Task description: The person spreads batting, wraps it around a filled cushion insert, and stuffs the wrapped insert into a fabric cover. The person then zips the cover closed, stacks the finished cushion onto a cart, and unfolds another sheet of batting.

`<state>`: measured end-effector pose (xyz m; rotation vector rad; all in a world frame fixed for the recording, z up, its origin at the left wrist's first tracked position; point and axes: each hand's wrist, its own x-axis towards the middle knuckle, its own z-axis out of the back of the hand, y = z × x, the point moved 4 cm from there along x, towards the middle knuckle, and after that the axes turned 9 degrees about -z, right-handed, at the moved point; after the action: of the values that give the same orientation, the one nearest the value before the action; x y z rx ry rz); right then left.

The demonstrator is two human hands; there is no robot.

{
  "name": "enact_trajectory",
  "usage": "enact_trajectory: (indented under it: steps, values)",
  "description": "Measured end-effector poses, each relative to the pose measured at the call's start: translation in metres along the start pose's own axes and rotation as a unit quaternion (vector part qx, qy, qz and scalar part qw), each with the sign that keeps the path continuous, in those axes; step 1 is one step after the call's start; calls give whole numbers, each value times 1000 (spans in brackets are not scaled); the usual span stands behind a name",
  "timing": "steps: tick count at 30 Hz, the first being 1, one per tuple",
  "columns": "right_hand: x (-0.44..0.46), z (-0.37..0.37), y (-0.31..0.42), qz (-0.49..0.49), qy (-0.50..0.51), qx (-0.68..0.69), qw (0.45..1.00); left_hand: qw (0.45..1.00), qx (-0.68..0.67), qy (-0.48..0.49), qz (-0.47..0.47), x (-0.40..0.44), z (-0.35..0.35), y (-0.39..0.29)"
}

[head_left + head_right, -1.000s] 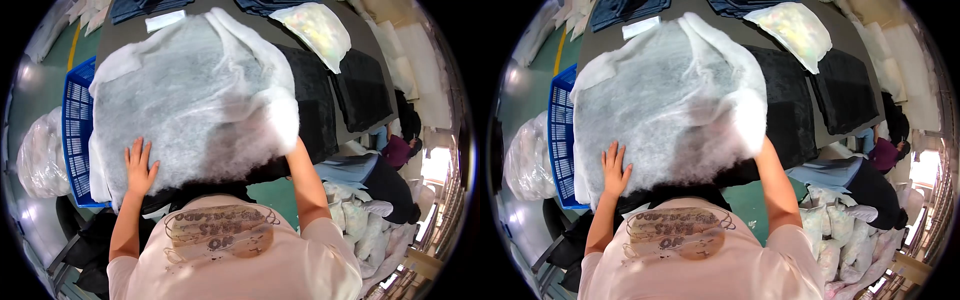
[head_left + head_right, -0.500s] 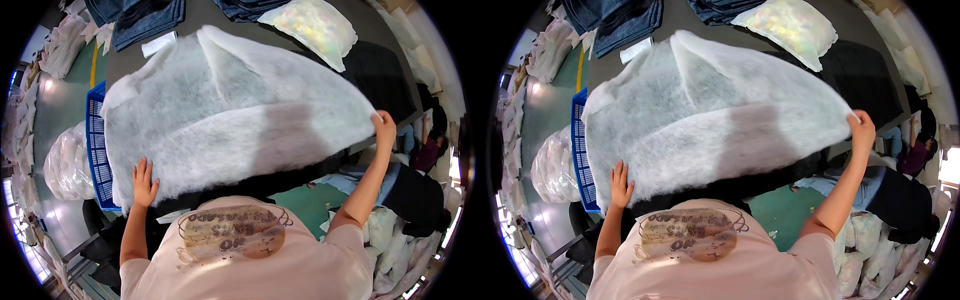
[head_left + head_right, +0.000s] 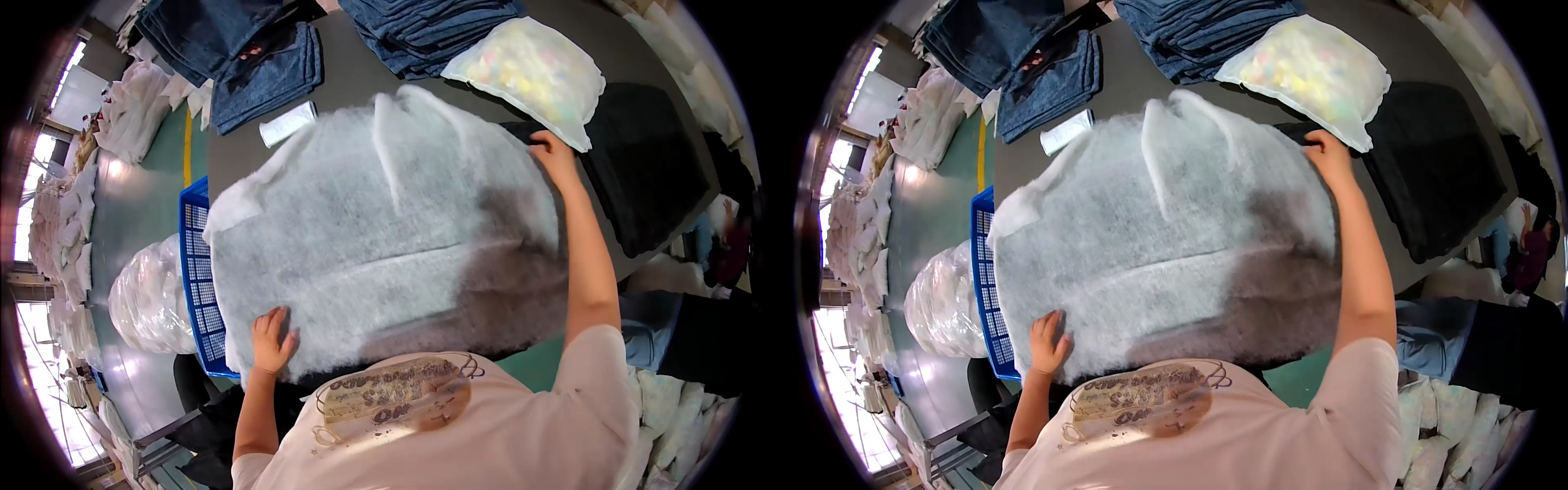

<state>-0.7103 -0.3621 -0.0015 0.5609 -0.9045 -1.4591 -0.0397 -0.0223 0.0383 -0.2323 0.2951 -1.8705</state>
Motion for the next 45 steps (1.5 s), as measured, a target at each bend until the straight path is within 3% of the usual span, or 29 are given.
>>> enact_trajectory:
  steps: [2, 6, 8, 10, 12, 13, 14, 16, 18, 19, 22, 23, 24, 25, 28, 29, 30, 32, 33, 36, 38, 39, 42, 44, 45]
  values:
    - [9, -42, 26, -262, 133, 196, 936, 998, -7, -62, 25, 29, 11, 12]
    - [41, -79, 50, -221, 180, 102, 953, 977, 12, -210, 38, 130, 26, 33]
    - [76, -69, 44, -236, 159, 46, 958, 979, -42, -198, 11, 185, 16, 44]
    - [117, -38, 6, -282, -18, 252, 926, 984, -21, -164, -61, 227, 3, 64]
    - [140, 4, -27, -216, -195, 153, 944, 985, 115, -125, -23, 249, -19, 104]
    - [137, 14, -11, -198, -178, 24, 964, 994, 62, -65, 66, 258, -16, 115]
    - [127, 26, 4, -178, -160, -106, 965, 992, 51, -85, 81, 261, -19, 134]
    - [115, 24, 23, -131, -94, -331, 930, 977, 63, 82, 184, 264, -12, 163]
    - [108, 4, 27, -75, 1, -512, 856, 978, 27, 34, 204, 252, -24, 229]
    - [95, -3, 61, -134, 18, -528, 838, 977, 11, 10, 215, 248, -30, 250]
    - [54, -25, 150, 81, -33, -277, 957, 959, 91, 60, 262, 245, 5, 252]
    - [54, -45, 147, 46, 93, -234, 967, 961, 82, 29, 264, 243, 10, 257]
    - [52, -62, 140, 9, 217, -186, 958, 961, 73, 0, 266, 240, 15, 266]
    - [50, -79, 123, 37, 259, -206, 943, 961, 65, -29, 266, 239, 20, 271]
    - [55, -118, 89, 82, 348, -252, 899, 970, 48, 78, 224, 261, 45, 237]
    - [58, -124, 90, 69, 362, -259, 893, 986, 82, 19, 143, 266, 56, 207]
    - [61, -129, 91, 55, 378, -265, 885, 996, -60, 7, 73, 271, 52, 197]
    - [65, -126, 102, 62, 412, -252, 873, 954, -277, 72, 85, 269, 27, 190]
    - [67, -123, 105, 65, 429, -247, 866, 968, -233, 84, 47, 271, 27, 179]
    - [80, -128, 84, -40, 395, -242, 885, 988, -111, 101, -46, 275, 29, 160]
    - [79, -133, 78, -56, 363, -211, 906, 992, -41, 94, -75, 281, 25, 165]
    - [81, -134, 81, -63, 346, -193, 916, 991, -59, 108, -52, 288, 24, 165]
    - [106, -143, 85, -236, 330, -94, 909, 980, -126, 151, 30, 300, 21, 168]
    - [107, -159, 100, -65, 286, -85, 952, 965, -181, 168, 93, 305, 21, 172]
    - [105, -170, 106, 21, 258, -78, 963, 972, -151, 163, 70, 306, 21, 168]
